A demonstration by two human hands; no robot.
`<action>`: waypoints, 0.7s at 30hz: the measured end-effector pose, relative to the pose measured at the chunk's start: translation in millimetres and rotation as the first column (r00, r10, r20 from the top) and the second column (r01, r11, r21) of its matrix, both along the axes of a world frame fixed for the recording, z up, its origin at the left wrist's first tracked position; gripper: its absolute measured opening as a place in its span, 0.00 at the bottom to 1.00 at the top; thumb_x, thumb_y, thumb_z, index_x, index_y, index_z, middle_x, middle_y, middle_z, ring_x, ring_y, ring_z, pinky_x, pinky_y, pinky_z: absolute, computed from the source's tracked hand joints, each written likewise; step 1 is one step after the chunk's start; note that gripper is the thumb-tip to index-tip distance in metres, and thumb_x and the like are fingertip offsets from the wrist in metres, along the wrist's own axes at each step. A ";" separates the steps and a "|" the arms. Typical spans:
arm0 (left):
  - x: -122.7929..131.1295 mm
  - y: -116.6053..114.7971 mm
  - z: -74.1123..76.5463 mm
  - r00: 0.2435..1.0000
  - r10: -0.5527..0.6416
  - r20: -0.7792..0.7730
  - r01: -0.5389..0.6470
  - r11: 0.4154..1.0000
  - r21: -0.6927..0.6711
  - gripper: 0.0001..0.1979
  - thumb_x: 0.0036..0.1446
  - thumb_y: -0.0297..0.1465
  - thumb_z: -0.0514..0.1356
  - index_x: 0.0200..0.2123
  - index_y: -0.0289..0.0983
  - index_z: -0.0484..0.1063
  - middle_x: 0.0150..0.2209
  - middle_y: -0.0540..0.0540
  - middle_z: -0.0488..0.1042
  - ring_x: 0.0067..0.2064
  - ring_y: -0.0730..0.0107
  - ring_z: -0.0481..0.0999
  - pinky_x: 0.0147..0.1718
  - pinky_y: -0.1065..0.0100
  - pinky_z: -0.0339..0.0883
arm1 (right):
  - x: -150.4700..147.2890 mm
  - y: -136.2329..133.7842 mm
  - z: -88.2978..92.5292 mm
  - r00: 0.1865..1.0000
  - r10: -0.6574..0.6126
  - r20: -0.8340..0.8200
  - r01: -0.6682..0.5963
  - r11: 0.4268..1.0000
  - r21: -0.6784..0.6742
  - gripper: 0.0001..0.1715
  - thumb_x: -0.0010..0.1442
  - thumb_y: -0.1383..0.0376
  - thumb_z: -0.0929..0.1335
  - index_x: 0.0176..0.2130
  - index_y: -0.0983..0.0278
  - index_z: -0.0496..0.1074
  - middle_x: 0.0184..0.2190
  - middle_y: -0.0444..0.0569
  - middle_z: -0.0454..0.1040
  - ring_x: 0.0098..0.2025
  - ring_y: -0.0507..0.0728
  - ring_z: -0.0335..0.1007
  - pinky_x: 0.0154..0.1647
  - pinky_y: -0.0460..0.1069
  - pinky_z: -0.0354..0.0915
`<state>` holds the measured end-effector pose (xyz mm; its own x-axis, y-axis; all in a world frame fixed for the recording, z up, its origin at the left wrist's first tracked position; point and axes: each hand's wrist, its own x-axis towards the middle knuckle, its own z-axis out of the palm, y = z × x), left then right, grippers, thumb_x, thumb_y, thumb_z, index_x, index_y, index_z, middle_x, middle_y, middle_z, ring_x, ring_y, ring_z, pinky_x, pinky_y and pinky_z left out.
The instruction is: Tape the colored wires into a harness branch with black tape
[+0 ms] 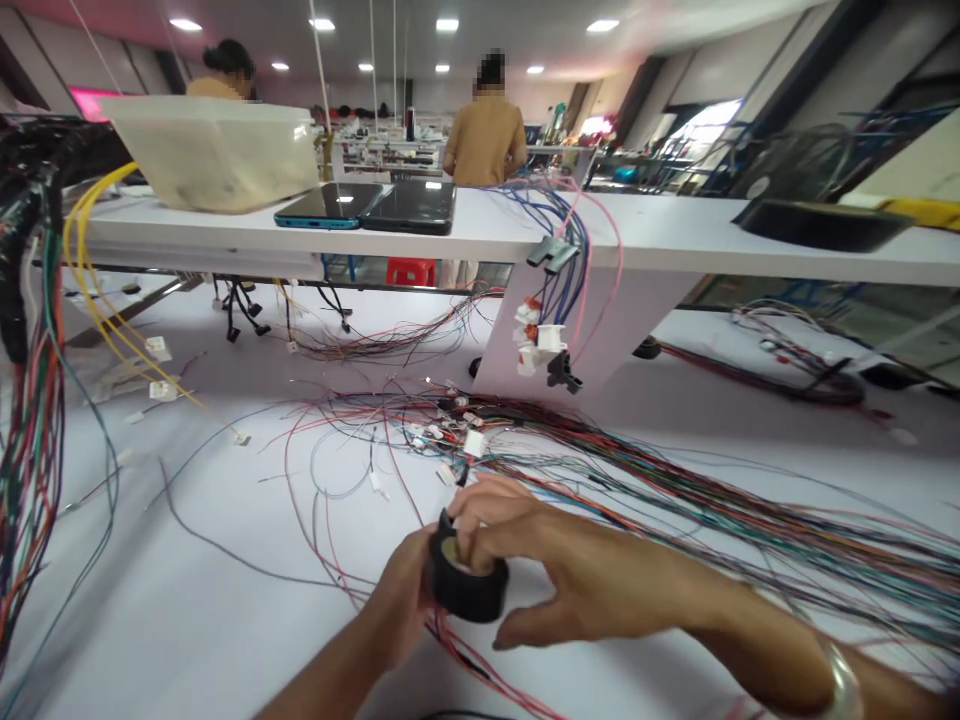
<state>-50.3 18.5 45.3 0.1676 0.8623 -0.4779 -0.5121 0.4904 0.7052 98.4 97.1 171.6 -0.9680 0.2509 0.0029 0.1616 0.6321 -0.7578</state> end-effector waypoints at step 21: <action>-52.7 -0.3 45.6 0.671 0.123 -0.732 0.278 0.873 0.402 0.07 0.54 0.36 0.60 0.33 0.39 0.71 0.22 0.54 0.62 0.24 0.72 0.57 0.25 0.71 0.53 | -31.8 -43.9 -88.2 0.803 -0.545 -0.241 0.569 0.822 0.035 0.10 0.66 0.66 0.61 0.37 0.59 0.72 0.30 0.44 0.73 0.35 0.55 0.62 0.48 0.55 0.55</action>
<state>-103.0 18.2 90.8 0.0235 0.9989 -0.0396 0.2779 0.0315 0.9601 66.6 53.2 83.4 -0.6340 0.7338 0.2443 0.3537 0.5560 -0.7521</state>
